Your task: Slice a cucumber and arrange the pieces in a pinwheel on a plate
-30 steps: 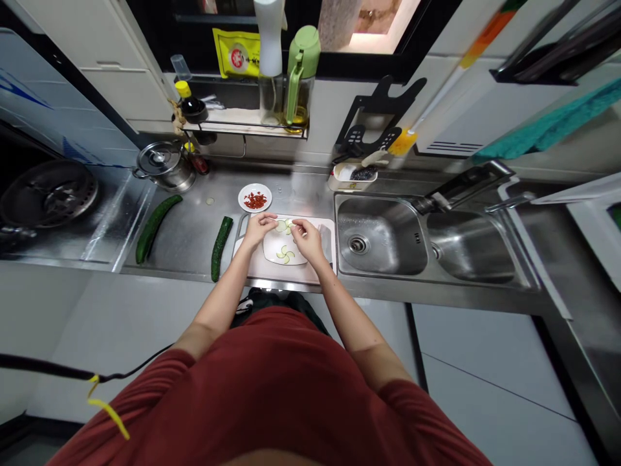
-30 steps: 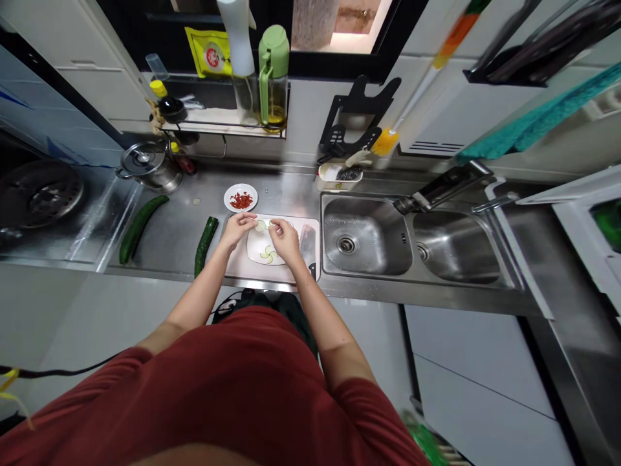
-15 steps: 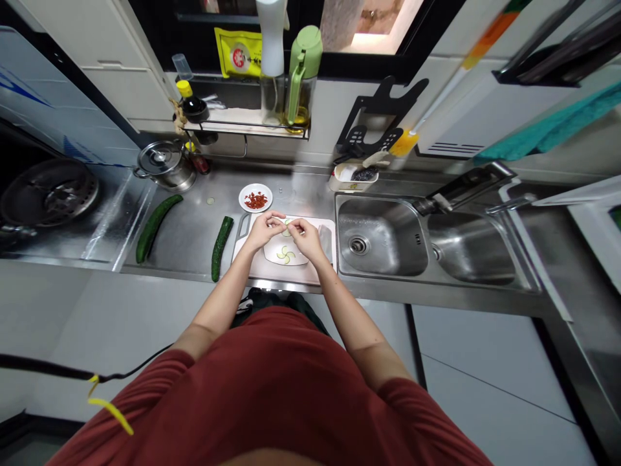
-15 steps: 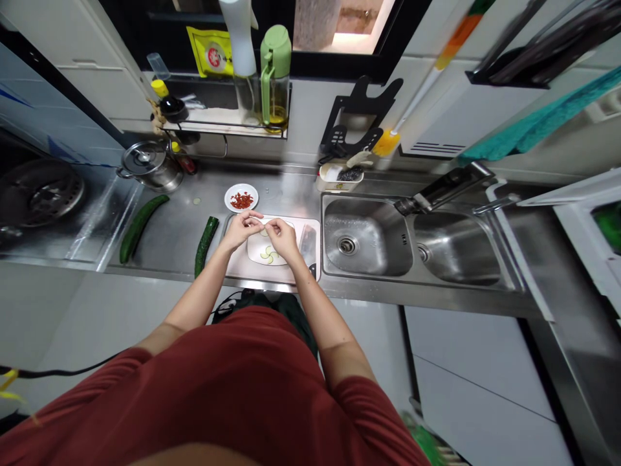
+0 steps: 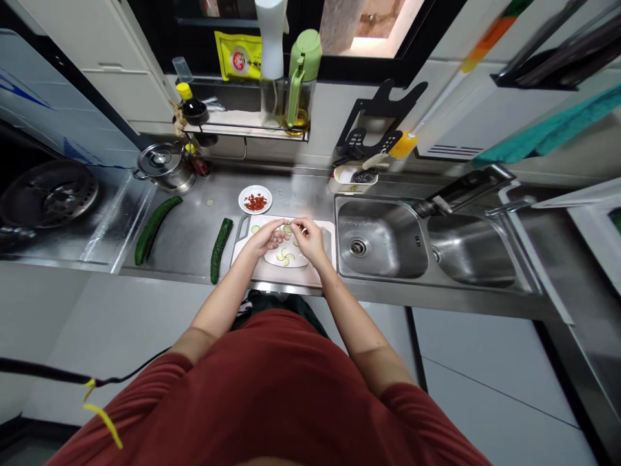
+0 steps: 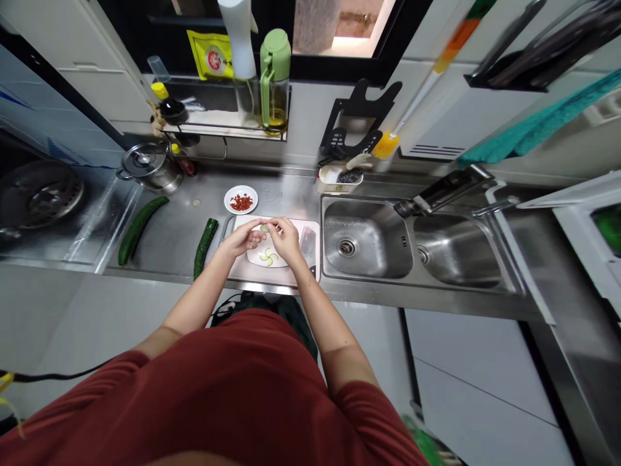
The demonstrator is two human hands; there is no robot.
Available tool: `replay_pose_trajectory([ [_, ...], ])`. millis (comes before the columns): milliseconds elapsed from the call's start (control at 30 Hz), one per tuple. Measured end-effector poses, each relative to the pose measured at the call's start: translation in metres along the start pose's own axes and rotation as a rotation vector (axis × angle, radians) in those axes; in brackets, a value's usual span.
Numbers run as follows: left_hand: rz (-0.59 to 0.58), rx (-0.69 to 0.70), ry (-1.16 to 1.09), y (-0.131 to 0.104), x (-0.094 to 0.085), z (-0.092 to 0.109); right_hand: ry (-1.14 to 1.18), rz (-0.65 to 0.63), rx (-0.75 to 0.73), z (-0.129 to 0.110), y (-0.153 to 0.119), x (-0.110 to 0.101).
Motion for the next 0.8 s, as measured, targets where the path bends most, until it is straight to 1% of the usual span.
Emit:
replay_pose_trajectory([
  [67, -0.031, -0.004, -0.072, -0.001, 0.003, 0.004, 0.001, -0.018, -0.034, -0.003, -0.001, -0.001],
  [133, -0.032, 0.010, -0.115, -0.002, 0.004, 0.006, 0.000, -0.034, -0.053, -0.005, -0.001, -0.001],
  [200, -0.007, 0.037, -0.124, -0.002, 0.004, 0.007, -0.005, -0.051, -0.060, -0.006, -0.001, -0.002],
  [267, 0.042, 0.065, -0.110, -0.001, 0.003, 0.008, -0.014, -0.066, -0.052, -0.007, -0.001, -0.002],
  [400, 0.150, 0.123, -0.026, 0.000, -0.003, 0.008, -0.050, -0.087, -0.015, -0.007, -0.001, -0.003],
  [667, 0.245, 0.262, 0.181, 0.001, -0.012, 0.015, -0.067, -0.093, 0.009, -0.007, 0.001, 0.000],
  [733, 0.246, 0.290, 0.216, 0.000, -0.012, 0.018, -0.066, -0.085, 0.014, -0.008, 0.001, 0.000],
  [800, 0.224, 0.312, 0.238, -0.001, -0.013, 0.020, -0.060, -0.079, 0.009, -0.008, 0.002, 0.000],
])
Point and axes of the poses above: each hand's wrist, its own y-axis towards the middle knuckle, its own x-axis out of the palm, z = x × y, the point moved 2 cm from there along y, towards the middle knuckle, and after that the axes turned 14 degrees about y, right-handed, at the moved point
